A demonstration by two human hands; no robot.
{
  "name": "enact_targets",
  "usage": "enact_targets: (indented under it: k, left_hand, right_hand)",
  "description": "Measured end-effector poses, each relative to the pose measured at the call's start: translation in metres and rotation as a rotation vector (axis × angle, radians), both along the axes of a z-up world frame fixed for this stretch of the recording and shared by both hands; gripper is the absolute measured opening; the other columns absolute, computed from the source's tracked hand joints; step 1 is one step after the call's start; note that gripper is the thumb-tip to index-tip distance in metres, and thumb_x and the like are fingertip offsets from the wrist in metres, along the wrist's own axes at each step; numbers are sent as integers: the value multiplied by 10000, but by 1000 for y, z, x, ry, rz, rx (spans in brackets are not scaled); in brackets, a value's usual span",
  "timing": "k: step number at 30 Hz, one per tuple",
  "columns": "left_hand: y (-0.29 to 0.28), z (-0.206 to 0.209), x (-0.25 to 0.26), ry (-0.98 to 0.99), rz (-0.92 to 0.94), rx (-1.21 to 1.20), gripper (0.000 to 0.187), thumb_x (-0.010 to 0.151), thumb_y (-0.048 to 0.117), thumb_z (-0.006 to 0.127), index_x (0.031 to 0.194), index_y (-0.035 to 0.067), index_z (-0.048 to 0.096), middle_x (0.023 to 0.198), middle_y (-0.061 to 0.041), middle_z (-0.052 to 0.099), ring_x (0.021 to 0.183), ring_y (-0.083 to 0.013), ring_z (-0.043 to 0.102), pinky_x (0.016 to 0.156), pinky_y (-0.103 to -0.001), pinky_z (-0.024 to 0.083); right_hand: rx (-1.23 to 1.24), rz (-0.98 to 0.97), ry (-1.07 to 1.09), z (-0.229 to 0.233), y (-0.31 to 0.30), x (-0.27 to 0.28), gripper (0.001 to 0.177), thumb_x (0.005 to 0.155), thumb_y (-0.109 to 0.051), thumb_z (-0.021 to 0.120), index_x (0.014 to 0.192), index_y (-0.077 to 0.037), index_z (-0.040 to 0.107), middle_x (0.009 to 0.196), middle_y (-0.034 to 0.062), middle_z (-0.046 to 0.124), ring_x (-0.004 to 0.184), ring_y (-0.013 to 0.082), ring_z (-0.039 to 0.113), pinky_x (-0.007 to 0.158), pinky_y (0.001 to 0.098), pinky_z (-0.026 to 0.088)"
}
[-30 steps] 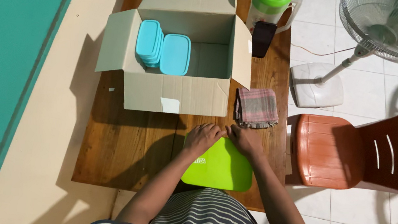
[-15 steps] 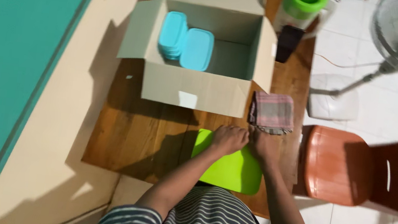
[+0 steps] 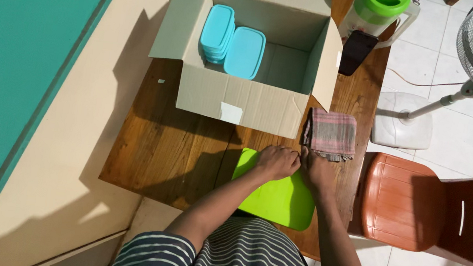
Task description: The person opens a cardboard box and places several plastic containers with lids inside. They handle clear and green containers, aligning lids and stacking them before closing the box flaps.
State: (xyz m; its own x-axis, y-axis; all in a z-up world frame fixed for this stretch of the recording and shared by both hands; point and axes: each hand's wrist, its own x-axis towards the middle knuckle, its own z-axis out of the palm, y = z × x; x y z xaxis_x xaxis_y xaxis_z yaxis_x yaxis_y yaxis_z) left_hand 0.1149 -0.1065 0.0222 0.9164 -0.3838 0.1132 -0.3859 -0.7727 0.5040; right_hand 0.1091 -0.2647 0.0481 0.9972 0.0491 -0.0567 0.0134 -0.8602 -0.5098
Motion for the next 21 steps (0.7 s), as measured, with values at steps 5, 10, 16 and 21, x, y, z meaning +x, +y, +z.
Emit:
enact_targets:
  k: [5,10,16,21]
  left_hand:
    - [24,14,3,112,-32,109,436,997,428,453,944,88,720,899,-153,738,862,-323,715,816,-504,546]
    - [47,14,10,206,61,160,495,1011,427,417,903,87,760,881,-185,749,833,-360,725,825,-540,546]
    - [44,11,9,193,75,156,550,1003,410,417,723,86,763,779,-214,729,741,-385,726,822,-547,554]
    - [43,10,8,207,87,143,534,982,408,431,736,79,771,798,-213,730,755,-393,724,805,-546,561]
  right_hand:
    - [-19,-28,14,6,2,-3,475,1055,-454,452,952,-74,717,838,245,708,785,471,676,711,567,532]
    - [-16,-23,-33,9,5,-6,459,1047,-452,485,929,-71,714,822,252,694,786,468,673,708,570,524]
    - [8,3,-68,8,5,-4,435,1045,-428,509,915,-64,707,803,248,690,754,472,663,680,570,523]
    - [-32,-3,-71,5,4,-5,433,1044,-426,514,914,-68,720,788,248,689,742,470,663,678,567,526]
